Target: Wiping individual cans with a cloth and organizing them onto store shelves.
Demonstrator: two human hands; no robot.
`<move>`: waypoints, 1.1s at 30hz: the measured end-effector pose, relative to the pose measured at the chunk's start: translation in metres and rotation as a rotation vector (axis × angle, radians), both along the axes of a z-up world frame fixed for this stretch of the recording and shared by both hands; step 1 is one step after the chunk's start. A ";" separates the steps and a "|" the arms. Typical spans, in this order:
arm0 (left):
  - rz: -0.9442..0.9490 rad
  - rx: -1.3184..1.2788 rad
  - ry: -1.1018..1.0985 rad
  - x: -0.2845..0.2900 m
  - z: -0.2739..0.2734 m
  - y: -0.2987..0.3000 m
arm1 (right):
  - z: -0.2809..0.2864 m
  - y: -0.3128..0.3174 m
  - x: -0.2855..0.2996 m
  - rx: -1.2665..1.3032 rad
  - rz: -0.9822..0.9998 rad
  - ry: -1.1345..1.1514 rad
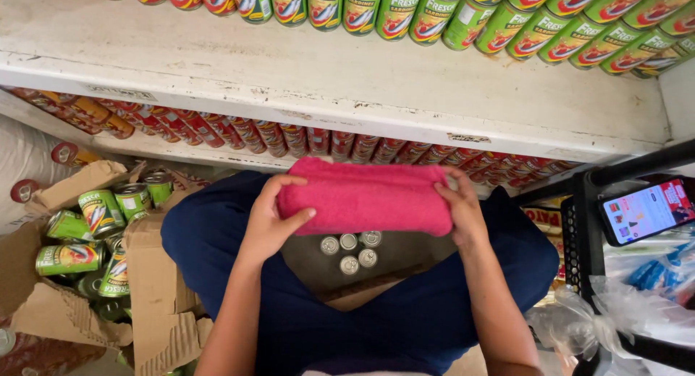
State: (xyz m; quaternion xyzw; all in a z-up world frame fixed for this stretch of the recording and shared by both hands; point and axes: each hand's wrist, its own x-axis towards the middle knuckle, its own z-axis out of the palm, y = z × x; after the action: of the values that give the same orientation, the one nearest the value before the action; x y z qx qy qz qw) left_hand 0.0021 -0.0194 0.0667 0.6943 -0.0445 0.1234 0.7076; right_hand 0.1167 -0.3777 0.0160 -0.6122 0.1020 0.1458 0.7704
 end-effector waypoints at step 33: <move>0.226 -0.019 0.059 0.013 0.053 -0.106 | -0.085 0.049 -0.038 -0.117 -0.152 -0.248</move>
State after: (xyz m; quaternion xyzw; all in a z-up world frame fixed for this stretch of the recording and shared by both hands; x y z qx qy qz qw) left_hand 0.0153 -0.1254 0.1200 0.6914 0.0560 0.1825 0.6968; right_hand 0.0785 -0.3282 -0.0695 -0.6598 0.0603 0.0042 0.7490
